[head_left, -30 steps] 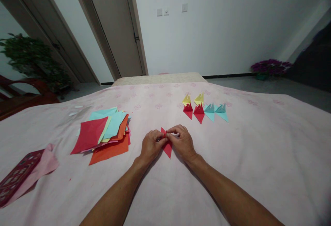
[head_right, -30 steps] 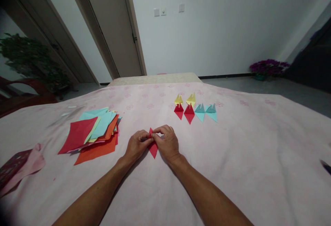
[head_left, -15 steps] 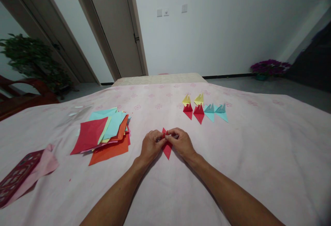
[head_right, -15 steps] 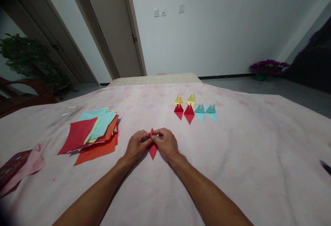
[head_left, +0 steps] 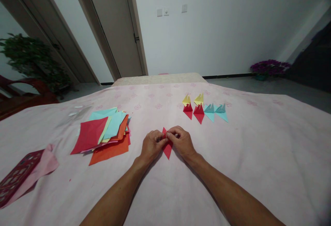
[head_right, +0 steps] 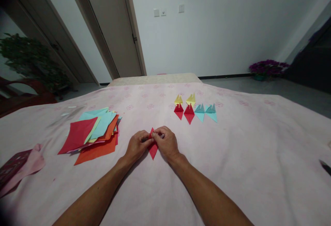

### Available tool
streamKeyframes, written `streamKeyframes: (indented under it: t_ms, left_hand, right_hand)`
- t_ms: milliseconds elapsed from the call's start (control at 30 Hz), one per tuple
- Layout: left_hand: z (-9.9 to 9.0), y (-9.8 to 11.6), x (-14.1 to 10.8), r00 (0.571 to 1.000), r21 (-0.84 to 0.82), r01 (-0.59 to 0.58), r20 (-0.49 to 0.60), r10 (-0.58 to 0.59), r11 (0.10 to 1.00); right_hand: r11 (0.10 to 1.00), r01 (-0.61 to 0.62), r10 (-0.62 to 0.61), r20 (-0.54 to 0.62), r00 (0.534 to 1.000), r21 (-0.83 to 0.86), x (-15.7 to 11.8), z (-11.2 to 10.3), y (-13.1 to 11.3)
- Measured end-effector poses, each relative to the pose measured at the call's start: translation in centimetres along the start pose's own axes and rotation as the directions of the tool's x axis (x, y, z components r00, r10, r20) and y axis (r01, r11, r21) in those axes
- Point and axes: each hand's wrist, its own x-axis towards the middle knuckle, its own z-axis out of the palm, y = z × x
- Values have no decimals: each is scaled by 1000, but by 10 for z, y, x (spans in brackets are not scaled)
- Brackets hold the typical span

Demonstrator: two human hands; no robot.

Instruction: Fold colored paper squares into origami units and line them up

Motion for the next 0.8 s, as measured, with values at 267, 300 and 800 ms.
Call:
streamKeyframes:
  t_ms: [267, 300, 800]
  left_hand:
    - [1, 0, 0, 998, -63, 69, -6, -69, 996]
    - [0, 1, 0, 997, -76, 78, -11, -79, 994]
    - [-7, -9, 4, 982, -70, -116, 143, 125, 991]
  right_hand:
    - [984, -97, 108, -67, 992, 150, 4, -4, -3]
    - [981, -115, 125, -61, 990, 156, 4, -5, -1]
    - [987, -27, 0, 170, 985, 156, 2, -9, 3]
